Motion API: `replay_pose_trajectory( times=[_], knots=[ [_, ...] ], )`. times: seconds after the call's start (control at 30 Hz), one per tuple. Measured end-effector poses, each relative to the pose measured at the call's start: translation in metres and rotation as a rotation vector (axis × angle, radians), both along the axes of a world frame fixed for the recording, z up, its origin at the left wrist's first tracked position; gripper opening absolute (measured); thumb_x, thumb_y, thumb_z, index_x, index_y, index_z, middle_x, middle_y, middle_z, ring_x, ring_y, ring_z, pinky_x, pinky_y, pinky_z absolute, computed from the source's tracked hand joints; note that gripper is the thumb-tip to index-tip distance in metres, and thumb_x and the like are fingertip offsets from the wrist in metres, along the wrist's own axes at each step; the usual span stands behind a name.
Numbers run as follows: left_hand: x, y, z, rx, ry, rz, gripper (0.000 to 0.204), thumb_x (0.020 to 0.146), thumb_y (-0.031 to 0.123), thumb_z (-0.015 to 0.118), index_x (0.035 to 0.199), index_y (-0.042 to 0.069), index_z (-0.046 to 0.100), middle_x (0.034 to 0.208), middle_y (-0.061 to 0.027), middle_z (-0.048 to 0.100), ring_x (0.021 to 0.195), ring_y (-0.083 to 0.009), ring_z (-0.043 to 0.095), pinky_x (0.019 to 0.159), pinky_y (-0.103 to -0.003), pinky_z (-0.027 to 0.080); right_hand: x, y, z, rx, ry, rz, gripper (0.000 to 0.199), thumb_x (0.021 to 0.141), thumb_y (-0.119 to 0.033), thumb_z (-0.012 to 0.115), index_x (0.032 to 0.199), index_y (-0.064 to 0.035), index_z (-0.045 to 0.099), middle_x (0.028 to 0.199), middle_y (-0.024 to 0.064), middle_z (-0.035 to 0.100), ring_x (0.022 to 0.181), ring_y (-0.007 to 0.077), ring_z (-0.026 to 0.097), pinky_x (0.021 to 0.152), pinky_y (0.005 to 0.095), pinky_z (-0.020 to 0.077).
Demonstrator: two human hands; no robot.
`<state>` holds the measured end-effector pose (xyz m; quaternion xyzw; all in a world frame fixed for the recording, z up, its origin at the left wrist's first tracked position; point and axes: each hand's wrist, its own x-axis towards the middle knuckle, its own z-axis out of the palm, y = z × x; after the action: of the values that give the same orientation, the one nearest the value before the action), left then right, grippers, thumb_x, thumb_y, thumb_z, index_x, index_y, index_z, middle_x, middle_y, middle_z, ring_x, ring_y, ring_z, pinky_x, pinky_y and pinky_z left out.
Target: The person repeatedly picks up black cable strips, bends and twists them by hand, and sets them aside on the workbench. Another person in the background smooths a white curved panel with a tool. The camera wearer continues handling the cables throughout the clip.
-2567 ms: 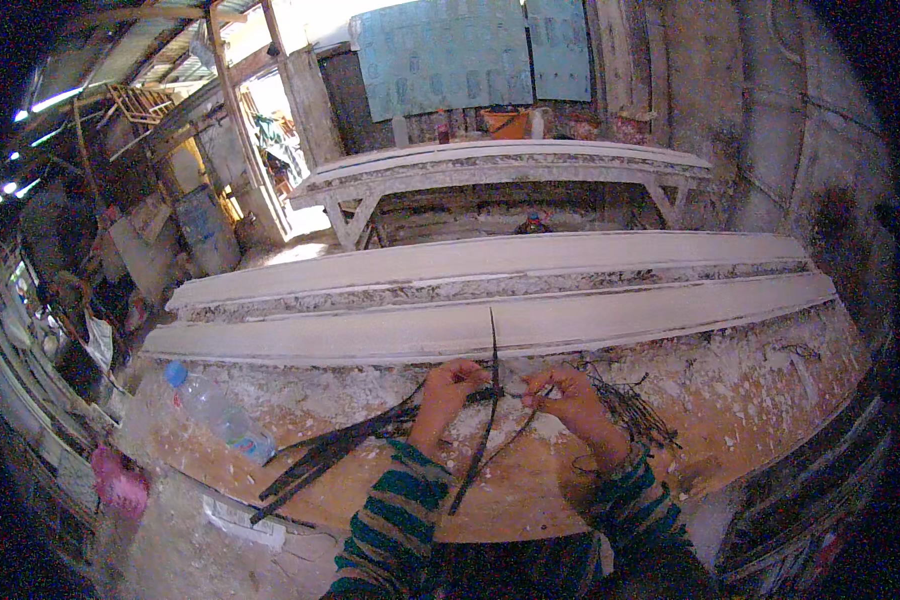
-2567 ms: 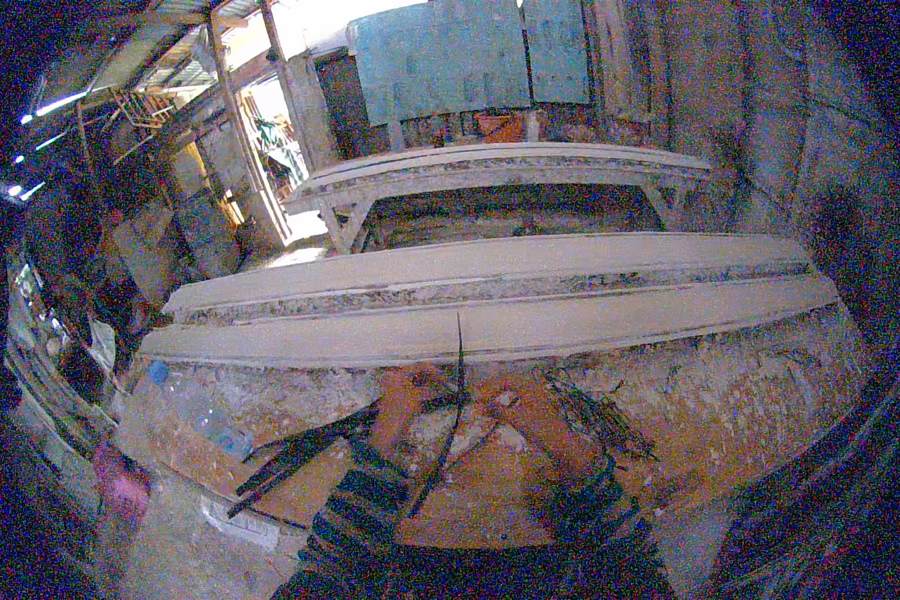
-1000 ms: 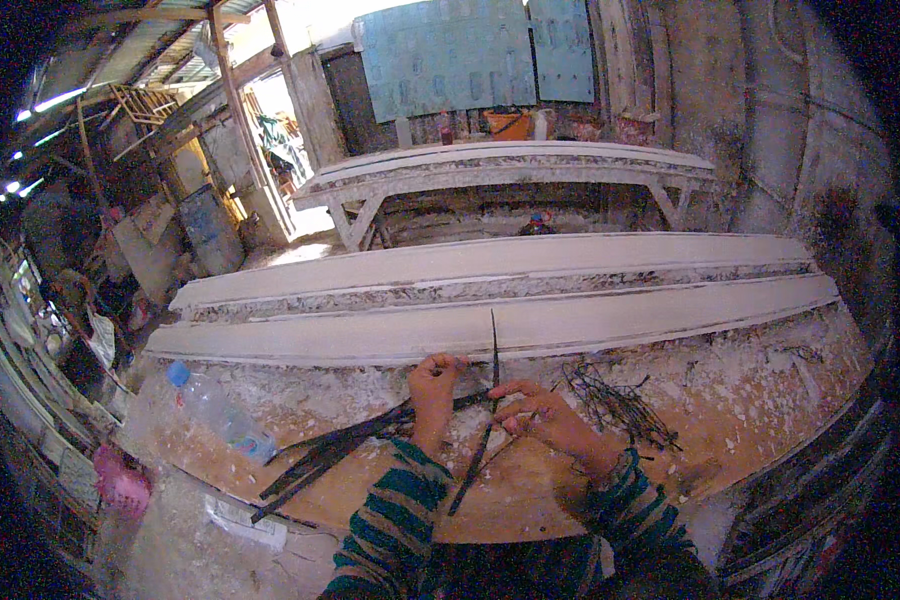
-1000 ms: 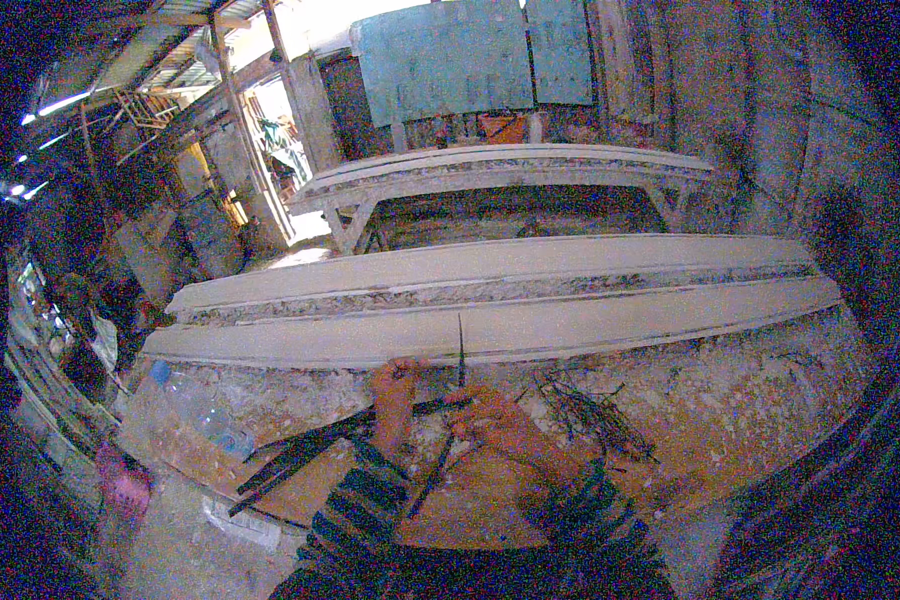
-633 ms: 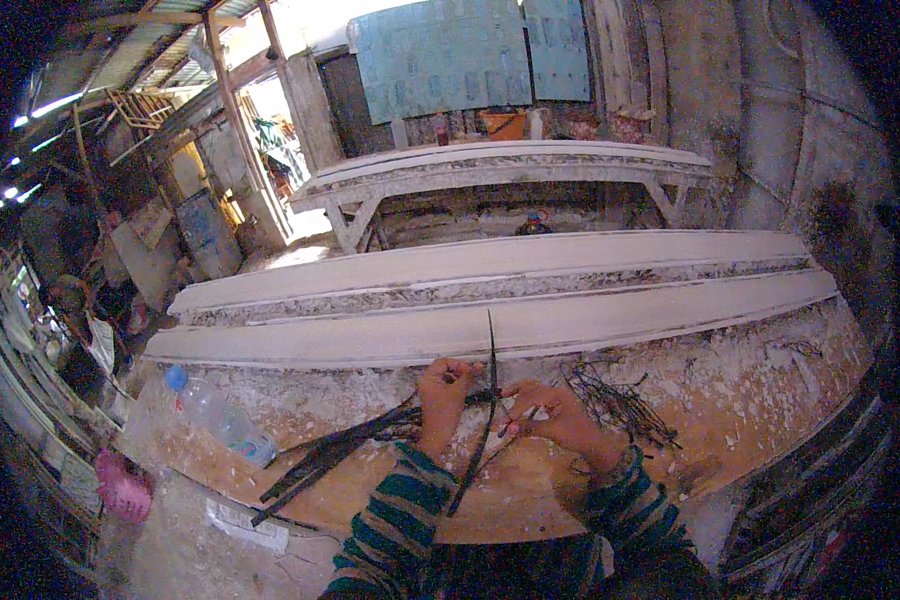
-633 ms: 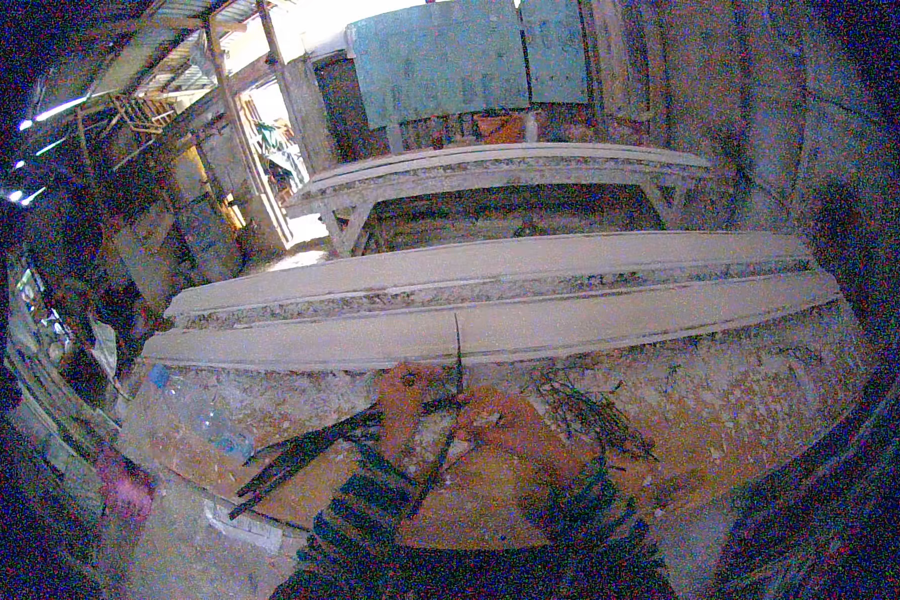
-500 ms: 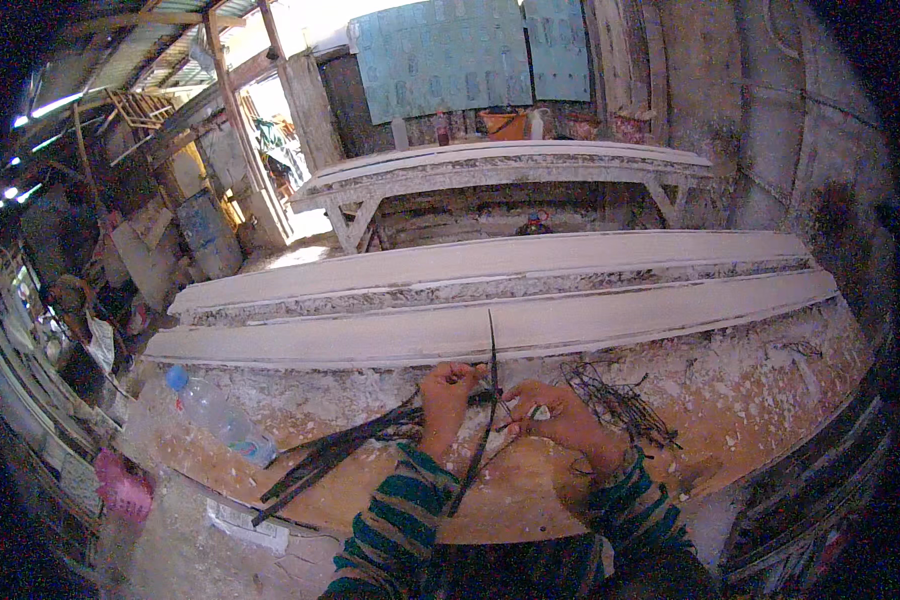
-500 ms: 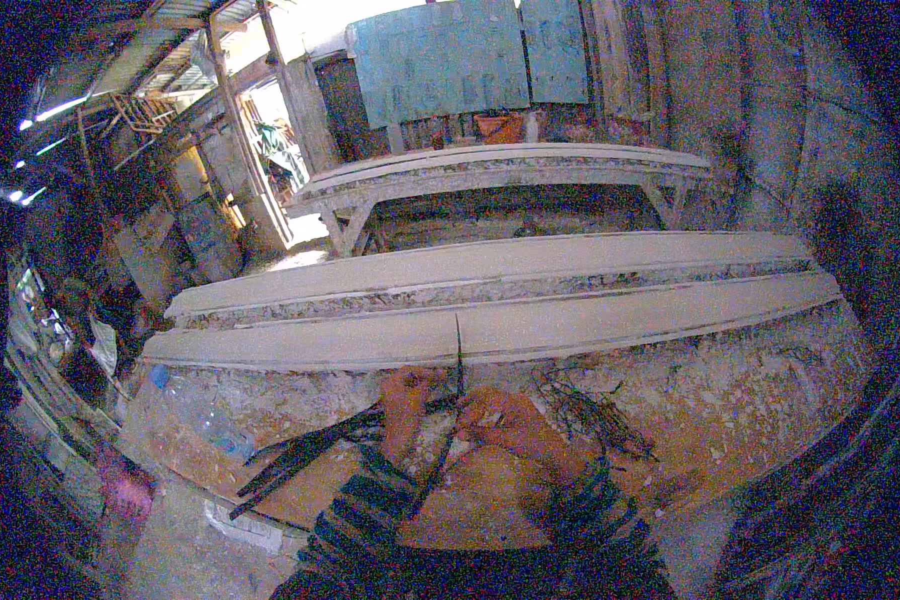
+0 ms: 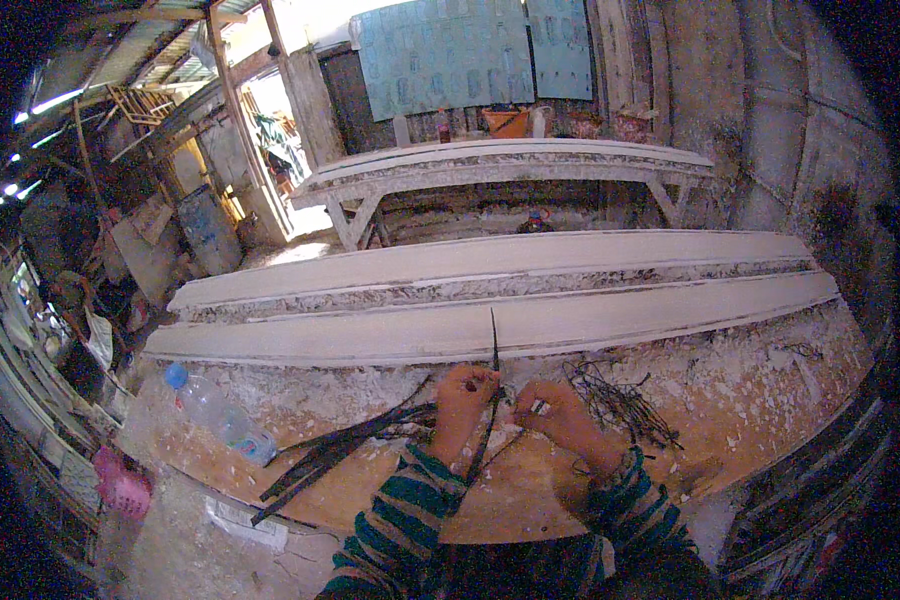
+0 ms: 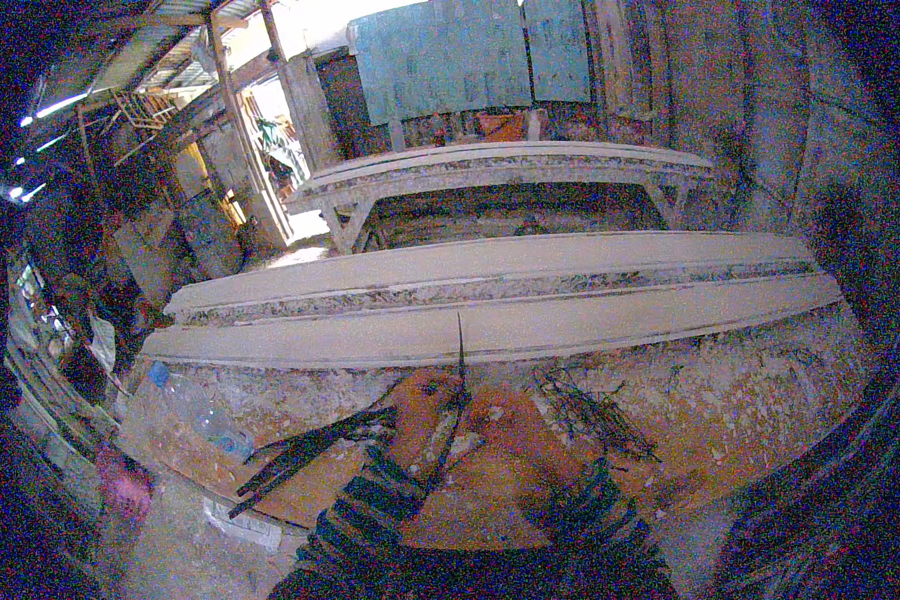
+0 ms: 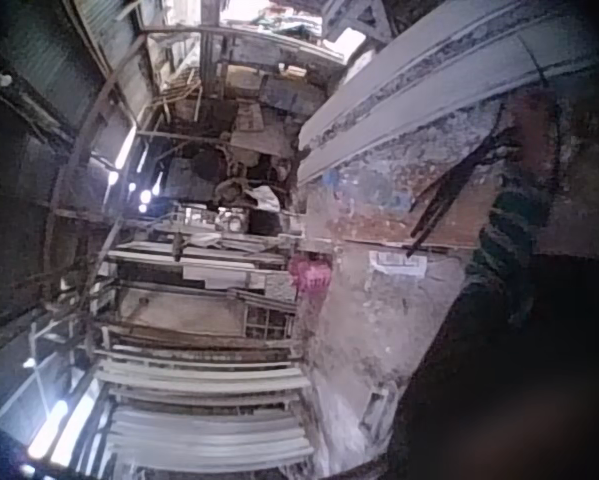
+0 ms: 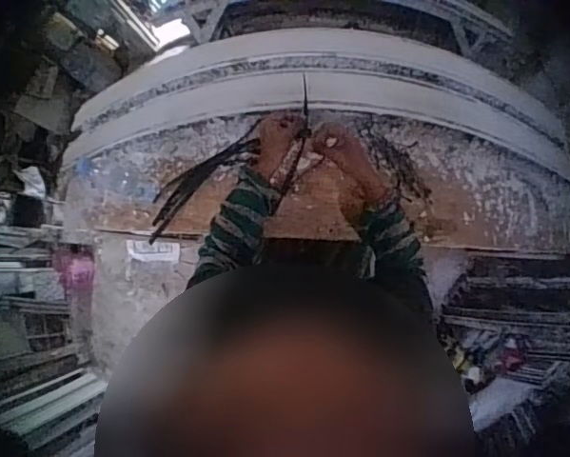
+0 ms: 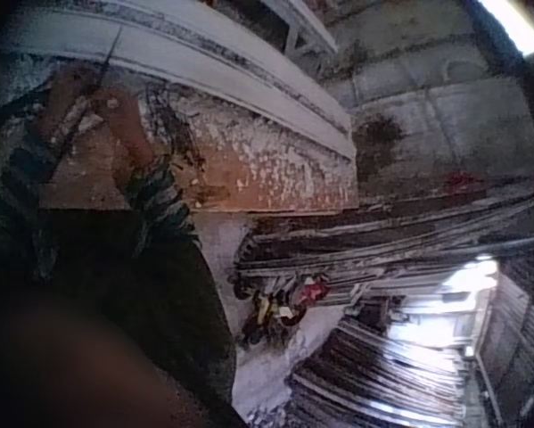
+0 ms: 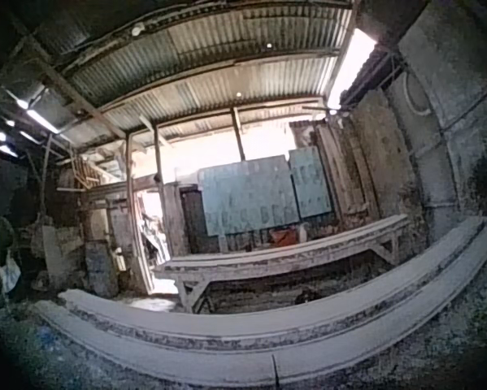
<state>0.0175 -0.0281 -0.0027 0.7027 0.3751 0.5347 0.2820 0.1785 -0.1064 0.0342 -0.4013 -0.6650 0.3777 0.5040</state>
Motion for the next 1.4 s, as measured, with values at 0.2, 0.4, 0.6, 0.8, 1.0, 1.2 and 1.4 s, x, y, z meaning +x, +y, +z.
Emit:
replay_pose_trajectory(
  times=[0.2,0.4,0.6,0.8,1.0,1.2,1.4],
  knots=[
    [0.015,-0.002,-0.018,-0.136,-0.11,-0.302,0.017,0.082,0.02,0.065,0.089,0.005,0.063,0.078,-0.0026,0.061,0.075,-0.0109,0.055,0.063,-0.025,0.043,0.012,0.012,-0.014,0.085,0.001,-0.25,0.016,0.069,-0.003,0.069,0.067,-0.0056,0.054,0.07,0.0017,0.057,0.069,0.0116,0.054,0.063,0.0266,0.0438],
    [0.014,-0.011,-0.004,-0.332,-0.195,-0.474,0.012,0.083,0.017,0.063,0.085,0.006,0.06,0.074,0.0014,0.055,0.074,-0.0095,0.053,0.065,-0.025,0.043,0.021,0.027,-0.034,0.088,0.009,-0.364,0.017,0.068,-0.004,0.07,0.069,-0.0061,0.054,0.069,0.0003,0.055,0.067,0.0098,0.05,0.063,0.0245,0.0421],
    [0.011,-0.015,0.004,-0.306,0.025,-0.554,0.011,0.082,0.014,0.063,0.08,0.005,0.058,0.079,-0.0012,0.052,0.076,-0.0121,0.052,0.072,-0.027,0.042,0.03,0.039,-0.048,0.185,0.004,-0.494,0.016,0.072,-0.005,0.069,0.074,-0.006,0.054,0.069,-0.0003,0.054,0.066,0.0091,0.05,0.063,0.0242,0.042],
    [0.015,-0.044,0.017,-0.316,0.01,-0.865,0.014,0.084,0.014,0.061,0.079,0.003,0.054,0.083,-0.0016,0.048,0.081,-0.011,0.048,0.074,-0.025,0.039,0.05,0.045,-0.044,0.245,0.056,-0.651,0.011,0.076,-0.008,0.067,0.082,-0.0052,0.059,0.073,0.0008,0.058,0.065,0.0083,0.051,0.062,0.0236,0.0436],
    [0.02,-0.043,0.009,-0.437,-0.065,-0.931,0.016,0.084,0.016,0.062,0.076,0.005,0.053,0.083,-0.0001,0.047,0.081,-0.0099,0.046,0.074,-0.024,0.038,0.048,0.038,-0.033,0.202,-0.079,-0.692,0.014,0.08,-0.013,0.064,0.091,-0.0061,0.067,0.078,0.0035,0.063,0.068,0.0083,0.055,0.061,0.024,0.0454],
    [0.008,-0.015,0.002,-0.215,-0.059,-0.666,0.012,0.081,0.015,0.064,0.077,0.004,0.06,0.079,-0.0003,0.052,0.075,-0.011,0.05,0.069,-0.026,0.042,0.052,0.031,-0.021,-0.016,-0.02,-0.697,0.014,0.081,-0.016,0.064,0.09,-0.0049,0.067,0.079,0.0033,0.064,0.074,0.0098,0.057,0.066,0.0255,0.0459],
    [-0.017,0.014,0.009,-0.272,-0.114,-0.066,0.01,0.075,0.012,0.068,0.079,0.004,0.068,0.073,-0.0028,0.062,0.069,-0.0099,0.054,0.063,-0.025,0.043,0.045,0.018,-0.006,-0.055,0.119,-0.201,0.013,0.079,-0.015,0.066,0.086,-0.0049,0.066,0.092,0.005,0.063,0.087,0.0139,0.056,0.078,0.0301,0.0442]
  ],
)
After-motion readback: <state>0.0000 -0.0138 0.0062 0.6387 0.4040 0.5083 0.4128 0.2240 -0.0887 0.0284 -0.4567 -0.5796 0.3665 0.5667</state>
